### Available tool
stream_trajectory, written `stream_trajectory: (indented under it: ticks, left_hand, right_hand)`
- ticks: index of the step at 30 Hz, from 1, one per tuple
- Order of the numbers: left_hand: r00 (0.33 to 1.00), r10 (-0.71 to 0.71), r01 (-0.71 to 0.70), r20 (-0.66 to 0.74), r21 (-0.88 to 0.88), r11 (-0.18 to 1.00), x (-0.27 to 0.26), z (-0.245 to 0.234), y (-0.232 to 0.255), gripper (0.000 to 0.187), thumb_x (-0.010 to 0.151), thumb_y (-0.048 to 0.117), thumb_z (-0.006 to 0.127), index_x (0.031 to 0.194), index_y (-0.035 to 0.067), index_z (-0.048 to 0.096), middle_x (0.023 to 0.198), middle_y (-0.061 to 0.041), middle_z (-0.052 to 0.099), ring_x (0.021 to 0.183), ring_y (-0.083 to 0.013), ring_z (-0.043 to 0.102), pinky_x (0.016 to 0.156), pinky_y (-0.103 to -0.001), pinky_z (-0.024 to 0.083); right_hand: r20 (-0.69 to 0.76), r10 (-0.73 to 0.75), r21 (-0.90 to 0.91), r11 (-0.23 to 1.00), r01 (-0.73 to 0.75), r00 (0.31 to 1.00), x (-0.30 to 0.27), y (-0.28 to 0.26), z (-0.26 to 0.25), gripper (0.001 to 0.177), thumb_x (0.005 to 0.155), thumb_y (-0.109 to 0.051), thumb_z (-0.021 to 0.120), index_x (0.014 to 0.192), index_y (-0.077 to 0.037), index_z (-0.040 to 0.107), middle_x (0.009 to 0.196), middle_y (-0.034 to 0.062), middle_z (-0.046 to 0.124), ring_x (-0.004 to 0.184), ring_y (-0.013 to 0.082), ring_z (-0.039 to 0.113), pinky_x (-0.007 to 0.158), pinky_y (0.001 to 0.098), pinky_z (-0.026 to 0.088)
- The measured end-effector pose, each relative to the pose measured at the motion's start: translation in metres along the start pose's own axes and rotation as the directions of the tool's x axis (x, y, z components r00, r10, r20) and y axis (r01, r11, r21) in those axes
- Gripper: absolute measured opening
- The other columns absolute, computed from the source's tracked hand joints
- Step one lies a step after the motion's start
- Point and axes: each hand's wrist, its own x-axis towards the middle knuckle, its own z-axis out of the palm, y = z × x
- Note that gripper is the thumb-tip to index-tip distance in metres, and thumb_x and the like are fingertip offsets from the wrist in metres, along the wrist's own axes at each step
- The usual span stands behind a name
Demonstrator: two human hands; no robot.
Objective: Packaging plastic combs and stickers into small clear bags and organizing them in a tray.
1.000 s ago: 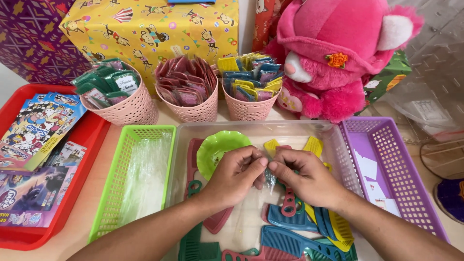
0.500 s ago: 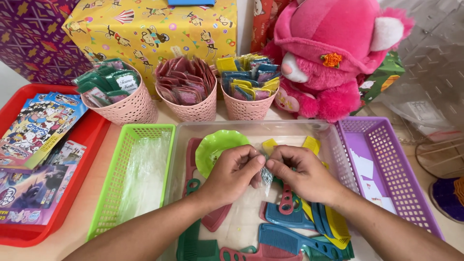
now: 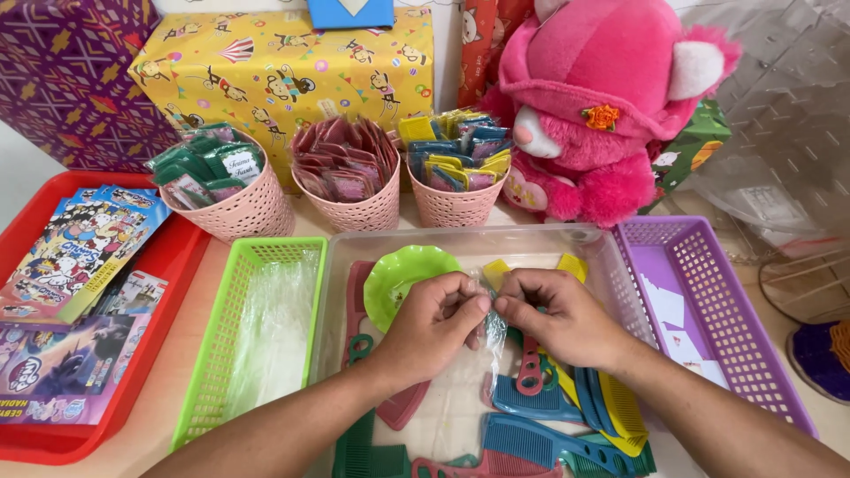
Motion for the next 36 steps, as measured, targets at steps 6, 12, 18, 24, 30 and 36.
stream_trajectory:
  ticks: [6,12,18,24,30,36]
  left_hand:
    - [1.0,-0.009,0.009,0.011,-0.017,1.0,-0.001,-0.001,-0.002,0.011,0.096,0.001,0.063,0.096,-0.009,0.067,0.067,-0.017,0.067,0.055,-0.0175,0.068,0.053,-0.027,0.058]
    - [1.0,-0.015,0.015,0.009,0.01,1.0,-0.002,0.001,0.006,0.014,0.097,0.004,0.064,0.095,-0.008,0.067,0.065,-0.017,0.067,0.053,-0.0179,0.068,0.05,-0.025,0.055]
    - [0.99,-0.134,0.133,0.053,0.028,0.991,-0.005,0.004,0.024,0.02,0.101,0.015,0.057,0.084,0.005,0.059,0.068,-0.008,0.064,0.057,-0.0149,0.062,0.056,-0.027,0.054]
    - [0.998,-0.066,0.066,0.014,0.026,0.997,-0.006,0.002,0.029,0.027,0.102,0.024,0.059,0.081,0.007,0.056,0.062,-0.007,0.064,0.053,-0.0129,0.061,0.054,-0.026,0.05]
    - [0.994,-0.084,0.086,-0.069,0.026,0.996,-0.005,0.004,0.033,0.036,0.103,0.031,0.055,0.084,0.001,0.064,0.059,-0.012,0.064,0.051,-0.0154,0.061,0.051,-0.027,0.051]
    - [0.999,-0.047,0.047,-0.015,0.024,0.999,-0.004,0.001,0.031,0.029,0.103,0.022,0.058,0.081,0.003,0.062,0.061,-0.009,0.065,0.052,-0.0142,0.06,0.052,-0.027,0.051]
  right_hand:
    - [0.015,0.023,0.015,1.0,-0.023,1.0,0.001,-0.009,0.003,0.028,0.094,-0.008,0.069,0.066,-0.003,0.068,0.048,0.0036,0.054,0.052,0.0126,0.052,0.053,0.0293,0.051]
    - [0.001,0.002,0.015,1.0,-0.002,1.0,0.0,-0.012,0.002,0.024,0.092,-0.008,0.072,0.069,-0.003,0.067,0.05,0.0036,0.055,0.054,0.0128,0.053,0.055,0.0296,0.051]
    - [0.073,0.053,-0.121,0.992,-0.044,0.996,-0.004,-0.015,0.0,0.03,0.099,-0.024,0.066,0.072,-0.012,0.061,0.064,-0.0048,0.048,0.061,0.0074,0.042,0.054,0.0276,0.036]
    - [0.055,0.054,-0.146,0.988,-0.046,0.997,-0.004,-0.022,-0.001,0.033,0.1,-0.025,0.066,0.071,-0.013,0.056,0.063,-0.0058,0.044,0.061,0.0077,0.04,0.054,0.0275,0.036]
    - [0.043,0.065,-0.044,0.997,-0.064,0.997,-0.005,-0.02,-0.001,0.034,0.103,-0.02,0.06,0.071,-0.011,0.057,0.063,-0.0043,0.046,0.058,0.0085,0.041,0.052,0.0267,0.036]
    - [0.018,0.049,0.039,0.998,-0.05,0.999,-0.005,-0.013,0.0,0.027,0.099,-0.019,0.068,0.076,-0.011,0.057,0.066,-0.0051,0.046,0.061,0.0065,0.041,0.053,0.0246,0.036]
